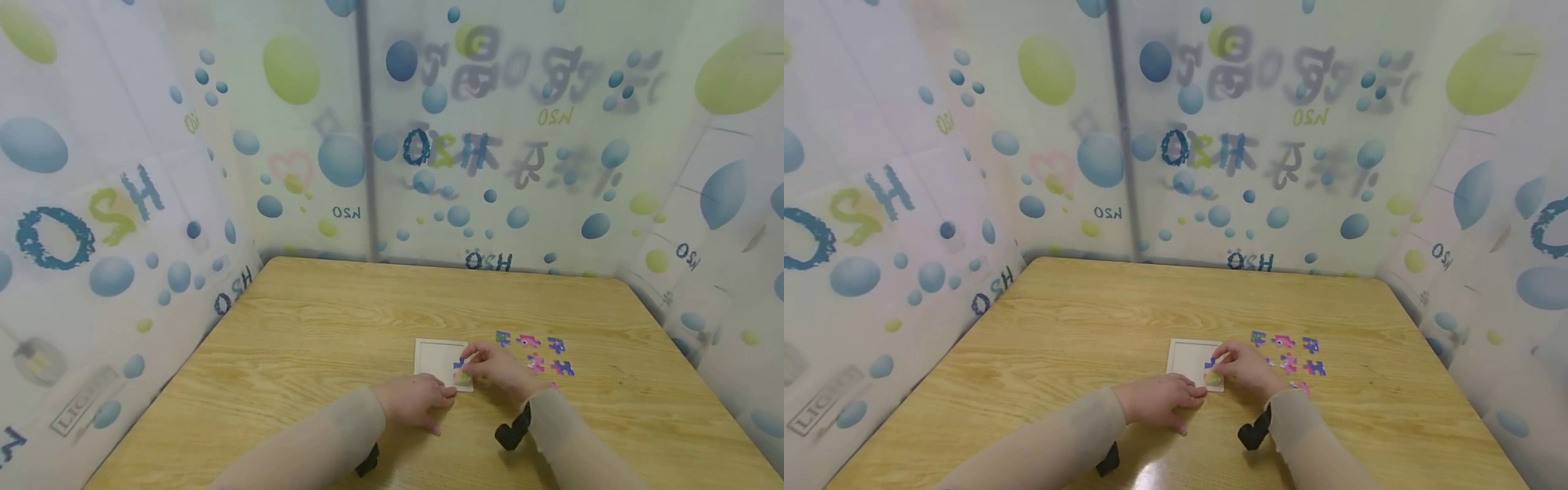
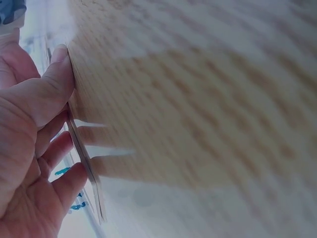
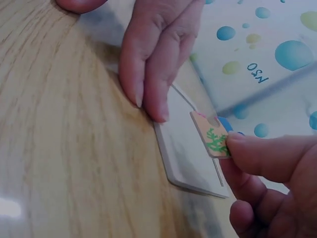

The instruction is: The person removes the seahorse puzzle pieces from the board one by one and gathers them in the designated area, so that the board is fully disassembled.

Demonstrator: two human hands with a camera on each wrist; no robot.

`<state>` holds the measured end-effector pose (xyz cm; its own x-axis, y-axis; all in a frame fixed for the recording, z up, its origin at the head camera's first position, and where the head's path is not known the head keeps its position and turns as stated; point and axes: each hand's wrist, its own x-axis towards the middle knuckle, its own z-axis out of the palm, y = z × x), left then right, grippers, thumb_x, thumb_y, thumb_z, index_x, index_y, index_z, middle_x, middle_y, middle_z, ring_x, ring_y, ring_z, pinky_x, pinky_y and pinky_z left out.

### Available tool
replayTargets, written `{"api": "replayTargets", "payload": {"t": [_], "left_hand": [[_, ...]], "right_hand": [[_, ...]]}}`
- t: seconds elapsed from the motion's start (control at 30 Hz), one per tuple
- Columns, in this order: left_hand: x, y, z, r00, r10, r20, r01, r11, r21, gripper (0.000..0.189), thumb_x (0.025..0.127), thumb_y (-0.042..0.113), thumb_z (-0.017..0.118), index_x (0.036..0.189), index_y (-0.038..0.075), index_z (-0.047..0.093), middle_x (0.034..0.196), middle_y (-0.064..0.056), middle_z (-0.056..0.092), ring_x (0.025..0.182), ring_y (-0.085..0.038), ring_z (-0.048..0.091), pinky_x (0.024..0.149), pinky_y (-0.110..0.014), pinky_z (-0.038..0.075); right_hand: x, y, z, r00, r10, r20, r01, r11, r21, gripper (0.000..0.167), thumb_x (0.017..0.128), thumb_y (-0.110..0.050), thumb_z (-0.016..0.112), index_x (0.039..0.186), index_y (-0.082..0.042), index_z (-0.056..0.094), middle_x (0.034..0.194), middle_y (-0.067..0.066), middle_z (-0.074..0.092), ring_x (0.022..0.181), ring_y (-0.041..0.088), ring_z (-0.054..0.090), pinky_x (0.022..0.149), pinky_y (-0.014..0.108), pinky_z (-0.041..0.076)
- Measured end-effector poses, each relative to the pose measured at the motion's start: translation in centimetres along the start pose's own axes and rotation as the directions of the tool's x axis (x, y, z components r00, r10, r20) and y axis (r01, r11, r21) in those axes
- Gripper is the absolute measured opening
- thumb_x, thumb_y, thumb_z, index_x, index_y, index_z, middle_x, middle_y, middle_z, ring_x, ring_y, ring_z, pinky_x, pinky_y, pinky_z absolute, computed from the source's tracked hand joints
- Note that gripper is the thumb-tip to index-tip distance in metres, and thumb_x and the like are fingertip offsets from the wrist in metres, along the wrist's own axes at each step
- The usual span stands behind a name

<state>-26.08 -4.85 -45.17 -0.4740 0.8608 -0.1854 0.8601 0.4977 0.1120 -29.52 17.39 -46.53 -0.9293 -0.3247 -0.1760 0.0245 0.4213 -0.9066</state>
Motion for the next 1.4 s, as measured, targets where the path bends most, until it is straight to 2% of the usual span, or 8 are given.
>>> {"api": "replayTargets", "payload": {"t": [0.27,0.5,0.7,0.9,1.0,1.17,1.3,1.4], "left_hand": [[0.0,0.1,0.0,1.000,-0.021,0.014,0.021,1.000,-0.014,0.057,0.088,0.041,0.065,0.136,0.011,0.055,0.145,0.000,0.046,0.127,-0.012,0.047,0.107,-0.022,0.034],[0.0,0.1,0.1,1.000,-0.025,0.013,0.025,1.000,-0.005,0.059,0.088,0.043,0.064,0.137,0.012,0.054,0.146,0.001,0.045,0.128,-0.012,0.046,0.107,-0.022,0.033],[-0.1,0.2,0.1,1.000,-0.030,0.003,0.030,1.000,-0.005,0.060,0.087,0.043,0.065,0.137,0.012,0.054,0.146,0.001,0.044,0.128,-0.012,0.046,0.107,-0.021,0.033],[-0.2,0.2,0.1,1.000,-0.025,-0.004,0.025,1.000,-0.019,0.059,0.087,0.041,0.067,0.137,0.012,0.054,0.146,0.001,0.044,0.129,-0.013,0.046,0.108,-0.021,0.032],[-0.2,0.2,0.1,1.000,-0.026,-0.001,0.026,0.999,-0.028,0.060,0.087,0.041,0.066,0.137,0.012,0.054,0.147,0.000,0.044,0.130,-0.014,0.045,0.108,-0.022,0.031],[-0.3,0.3,0.1,1.000,-0.030,0.002,0.030,0.999,-0.019,0.060,0.088,0.042,0.065,0.138,0.012,0.052,0.148,0.000,0.043,0.131,-0.014,0.044,0.109,-0.022,0.030],[-0.4,0.4,0.0,0.999,-0.033,0.003,0.033,0.999,-0.009,0.061,0.088,0.042,0.065,0.139,0.012,0.052,0.148,0.000,0.042,0.132,-0.014,0.043,0.110,-0.023,0.030],[-0.4,0.5,0.0,0.999,-0.037,0.000,0.037,0.999,-0.002,0.061,0.088,0.042,0.065,0.139,0.012,0.052,0.148,0.000,0.042,0.132,-0.014,0.043,0.110,-0.023,0.030]], "right_hand": [[-0.6,0.1,-1.2,0.998,0.062,-0.018,-0.061,0.997,0.049,0.022,0.089,-0.012,0.067,0.110,-0.006,0.063,0.092,0.009,0.054,0.083,0.024,0.047,0.066,0.032,0.037],[-1.2,0.7,-2.6,0.995,0.098,-0.027,-0.096,0.994,0.052,0.024,0.090,-0.015,0.067,0.112,-0.007,0.062,0.091,0.009,0.055,0.073,0.022,0.048,0.047,0.026,0.036],[-1.8,1.0,-3.8,0.995,0.103,-0.016,-0.101,0.992,0.081,0.027,0.092,-0.010,0.064,0.116,-0.001,0.057,0.093,0.011,0.052,0.074,0.023,0.051,0.053,0.029,0.048],[-2.5,1.9,-4.9,0.987,0.111,-0.113,-0.113,0.994,-0.012,0.025,0.088,-0.012,0.068,0.111,-0.005,0.062,0.096,0.010,0.055,0.085,0.026,0.047,0.067,0.034,0.039],[-2.8,2.4,-5.6,0.986,0.125,-0.110,-0.122,0.992,0.029,0.024,0.088,-0.011,0.067,0.111,-0.005,0.062,0.098,0.010,0.053,0.088,0.026,0.046,0.067,0.035,0.036],[-3.3,3.0,-7.0,0.989,0.137,-0.054,-0.129,0.983,0.128,0.024,0.091,-0.009,0.063,0.113,-0.001,0.057,0.095,0.009,0.050,0.078,0.023,0.046,0.060,0.031,0.038],[-3.8,3.3,-7.9,0.988,0.148,-0.043,-0.143,0.984,0.107,0.028,0.092,-0.010,0.063,0.116,0.000,0.055,0.095,0.008,0.050,0.068,0.019,0.046,0.052,0.028,0.042],[-4.1,3.6,-8.6,0.988,0.150,-0.049,-0.145,0.986,0.087,0.029,0.092,-0.010,0.063,0.117,0.001,0.054,0.095,0.009,0.051,0.065,0.020,0.049,0.054,0.029,0.047]]}}
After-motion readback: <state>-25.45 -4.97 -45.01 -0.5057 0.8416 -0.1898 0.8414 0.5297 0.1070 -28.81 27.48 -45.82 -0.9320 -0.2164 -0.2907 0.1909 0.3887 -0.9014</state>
